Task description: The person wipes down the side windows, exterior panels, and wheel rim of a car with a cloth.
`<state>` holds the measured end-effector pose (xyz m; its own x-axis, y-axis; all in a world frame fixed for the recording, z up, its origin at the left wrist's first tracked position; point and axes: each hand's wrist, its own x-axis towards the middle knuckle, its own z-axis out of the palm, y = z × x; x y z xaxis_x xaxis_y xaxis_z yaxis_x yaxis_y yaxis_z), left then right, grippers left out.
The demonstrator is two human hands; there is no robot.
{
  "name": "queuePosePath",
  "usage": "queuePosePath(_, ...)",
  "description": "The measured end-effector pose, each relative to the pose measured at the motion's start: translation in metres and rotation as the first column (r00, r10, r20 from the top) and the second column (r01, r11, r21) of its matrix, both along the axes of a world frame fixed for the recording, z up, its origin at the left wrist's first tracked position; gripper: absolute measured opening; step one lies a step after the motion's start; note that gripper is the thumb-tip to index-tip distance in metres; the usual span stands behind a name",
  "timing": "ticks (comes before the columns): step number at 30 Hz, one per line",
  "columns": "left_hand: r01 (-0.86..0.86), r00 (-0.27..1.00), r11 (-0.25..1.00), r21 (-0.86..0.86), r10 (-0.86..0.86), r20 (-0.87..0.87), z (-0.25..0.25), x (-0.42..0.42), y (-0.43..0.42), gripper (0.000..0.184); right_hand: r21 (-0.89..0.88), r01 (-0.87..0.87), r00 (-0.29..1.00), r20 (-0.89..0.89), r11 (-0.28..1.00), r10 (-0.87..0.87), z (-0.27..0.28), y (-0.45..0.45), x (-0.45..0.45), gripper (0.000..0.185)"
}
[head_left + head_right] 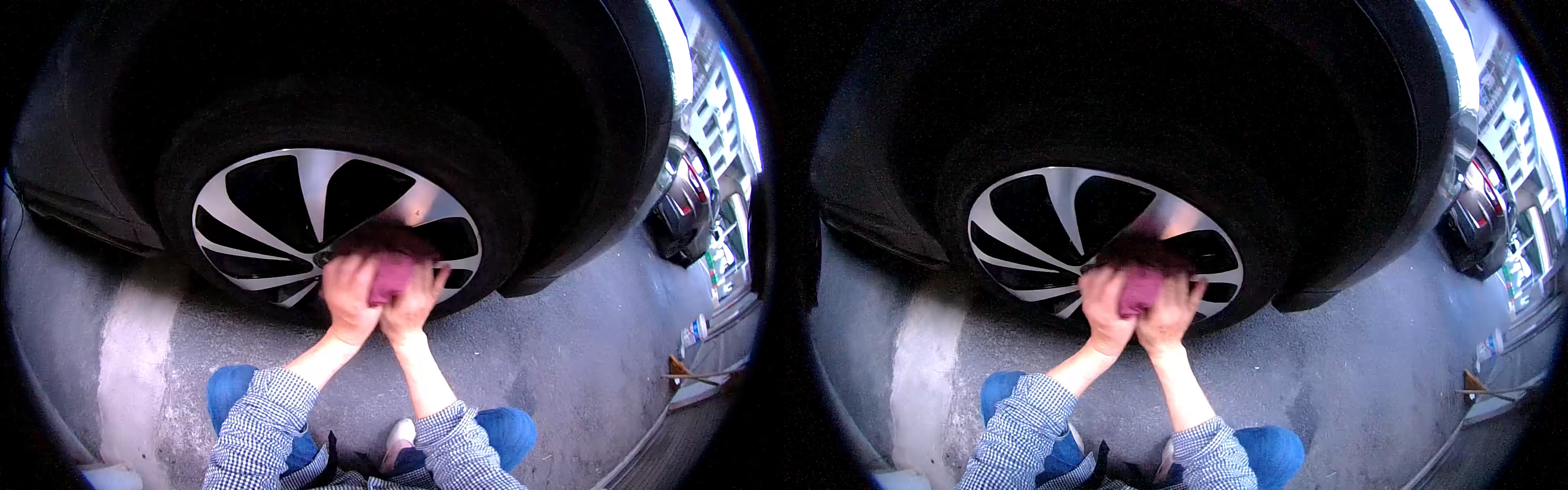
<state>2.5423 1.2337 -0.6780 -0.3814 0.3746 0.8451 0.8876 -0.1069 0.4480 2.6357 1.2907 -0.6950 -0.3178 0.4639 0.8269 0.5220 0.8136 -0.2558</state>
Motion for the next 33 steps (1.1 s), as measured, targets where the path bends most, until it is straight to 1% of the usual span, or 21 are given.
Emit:
queuePosePath(1,0.082,0.995,0.991,-0.108,-0.087,-0.041,0.003,0.011,0.004,0.051,0.014,0.050,0.994,-0.097,0.999,-0.049,-0.001,0.001,0.011,0.054)
queuePosePath(3,0.238,0.962,0.934,-0.268,-0.264,-0.067,0.007,0.030,0.025,0.046,-0.173,0.226,0.967,-0.079,0.959,-0.242,0.000,0.006,0.036,0.064)
queuePosePath(4,0.223,0.965,0.944,-0.241,-0.248,-0.080,0.008,0.039,0.029,0.044,-0.148,0.311,0.950,0.071,0.939,-0.304,-0.005,0.012,0.045,0.073)
queuePosePath(6,0.219,0.968,0.952,-0.215,-0.240,-0.077,0.005,0.045,0.034,0.042,-0.168,0.219,0.953,-0.172,0.961,-0.248,-0.021,0.017,0.038,0.061)
queuePosePath(7,0.225,0.968,0.949,-0.220,-0.244,-0.062,0.002,0.044,0.033,0.043,-0.187,0.178,0.944,-0.246,0.966,-0.222,-0.025,0.016,0.034,0.056)
queuePosePath(9,0.212,0.971,0.964,-0.162,-0.226,-0.077,-0.004,0.037,0.028,0.045,-0.309,0.024,0.915,-0.376,0.951,-0.145,-0.031,0.010,0.025,0.048)
queuePosePath(10,0.169,0.972,0.968,-0.185,-0.195,-0.131,-0.014,0.028,0.028,0.045,-0.340,-0.035,0.904,-0.413,0.940,-0.115,-0.025,0.004,0.017,0.043)
queuePosePath(11,0.150,0.985,0.969,-0.196,-0.165,-0.059,-0.025,0.023,0.020,0.046,-0.318,-0.048,0.920,-0.384,0.947,-0.082,-0.019,-0.002,0.009,0.040)
queuePosePath(13,0.076,0.997,0.985,-0.154,-0.072,0.026,-0.033,0.008,0.008,0.048,-0.156,0.021,0.989,-0.139,0.987,-0.043,-0.029,-0.008,-0.002,0.040)
queuePosePath(14,0.078,0.997,0.982,-0.170,-0.075,0.026,-0.037,0.005,0.007,0.048,-0.182,0.030,0.993,-0.103,0.983,-0.050,-0.033,-0.012,-0.008,0.041)
queuePosePath(17,0.118,0.993,0.973,-0.199,-0.110,0.048,-0.018,0.004,0.005,0.047,-0.186,0.063,0.995,-0.063,0.981,-0.076,-0.018,-0.010,0.000,0.043)
queuePosePath(18,0.154,0.988,0.968,-0.198,-0.144,0.063,-0.008,0.012,0.012,0.046,-0.164,0.118,0.986,-0.095,0.979,-0.134,-0.013,-0.003,0.006,0.042)
queuePosePath(19,0.189,0.981,0.963,-0.193,-0.176,0.081,0.003,0.021,0.020,0.045,-0.074,0.171,0.976,-0.121,0.982,-0.179,0.000,0.008,0.016,0.039)
queuePosePath(21,0.318,0.948,0.932,-0.172,-0.307,0.086,0.022,0.041,0.037,0.043,0.015,0.322,0.941,-0.111,0.947,-0.318,0.009,0.026,0.039,0.036)
queuePosePath(22,0.294,0.955,0.942,-0.162,-0.284,0.081,0.026,0.046,0.043,0.042,0.009,0.306,0.946,-0.116,0.952,-0.303,0.010,0.028,0.039,0.035)
queuePosePath(25,0.332,0.943,0.923,-0.194,-0.319,0.097,0.030,0.034,0.044,0.041,0.008,0.301,0.947,-0.118,0.953,-0.298,0.022,0.025,0.033,0.032)
queuePosePath(26,0.309,0.951,0.938,-0.160,-0.301,0.076,0.026,0.030,0.043,0.040,-0.011,0.270,0.957,-0.106,0.963,-0.270,0.023,0.025,0.029,0.031)
queuePosePath(29,0.189,0.976,0.976,-0.105,-0.175,0.131,-0.002,0.018,0.028,0.040,-0.029,0.169,0.985,-0.024,0.985,-0.169,0.009,0.021,0.010,0.027)
queuePosePath(31,0.022,0.994,0.995,-0.096,-0.011,0.112,-0.025,0.004,0.015,0.042,-0.018,0.079,0.997,0.012,0.997,-0.079,0.001,0.007,-0.010,0.027)
queuePosePath(32,-0.016,0.996,0.993,-0.120,0.026,0.083,-0.035,-0.004,0.010,0.044,-0.024,0.051,0.999,-0.009,0.998,-0.051,-0.001,0.004,-0.013,0.027)
queuePosePath(33,0.002,0.995,0.992,-0.129,0.012,0.101,-0.030,-0.003,0.006,0.043,-0.030,0.023,0.999,-0.029,0.999,-0.024,-0.002,0.002,-0.016,0.027)
